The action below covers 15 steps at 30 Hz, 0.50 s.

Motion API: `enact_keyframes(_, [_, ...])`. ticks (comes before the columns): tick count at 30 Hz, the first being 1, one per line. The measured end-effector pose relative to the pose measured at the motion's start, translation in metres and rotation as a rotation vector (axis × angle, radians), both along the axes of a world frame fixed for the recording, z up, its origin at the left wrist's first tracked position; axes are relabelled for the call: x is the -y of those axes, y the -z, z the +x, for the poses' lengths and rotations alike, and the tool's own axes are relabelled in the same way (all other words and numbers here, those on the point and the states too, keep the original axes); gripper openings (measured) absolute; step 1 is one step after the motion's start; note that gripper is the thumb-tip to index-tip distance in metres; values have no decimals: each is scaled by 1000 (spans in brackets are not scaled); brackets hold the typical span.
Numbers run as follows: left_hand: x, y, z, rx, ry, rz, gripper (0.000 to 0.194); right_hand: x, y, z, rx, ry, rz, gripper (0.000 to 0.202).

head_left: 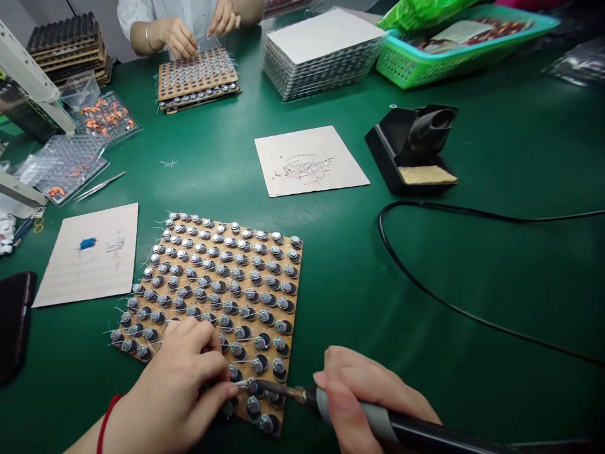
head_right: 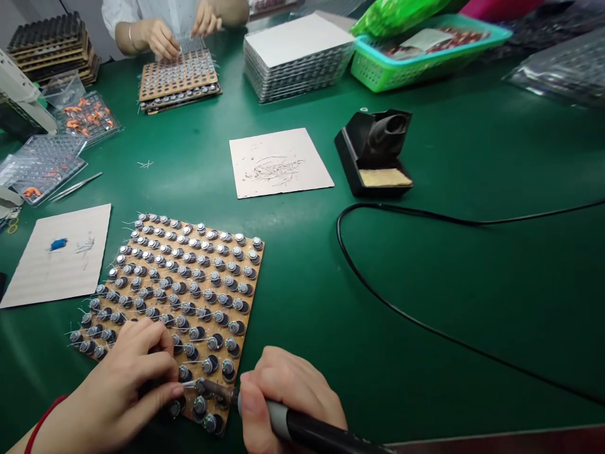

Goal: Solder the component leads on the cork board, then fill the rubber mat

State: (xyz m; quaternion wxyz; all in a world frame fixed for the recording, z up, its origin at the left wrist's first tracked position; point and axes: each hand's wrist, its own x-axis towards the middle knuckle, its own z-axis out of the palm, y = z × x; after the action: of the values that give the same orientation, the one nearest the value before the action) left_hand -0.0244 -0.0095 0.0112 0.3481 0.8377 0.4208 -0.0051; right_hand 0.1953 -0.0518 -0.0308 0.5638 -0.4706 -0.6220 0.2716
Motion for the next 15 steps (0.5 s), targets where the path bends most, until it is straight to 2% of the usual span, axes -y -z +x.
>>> enact_keyframes(15, [1,0,0,15,7,39,17,2,3,2,15,-28,-3,18])
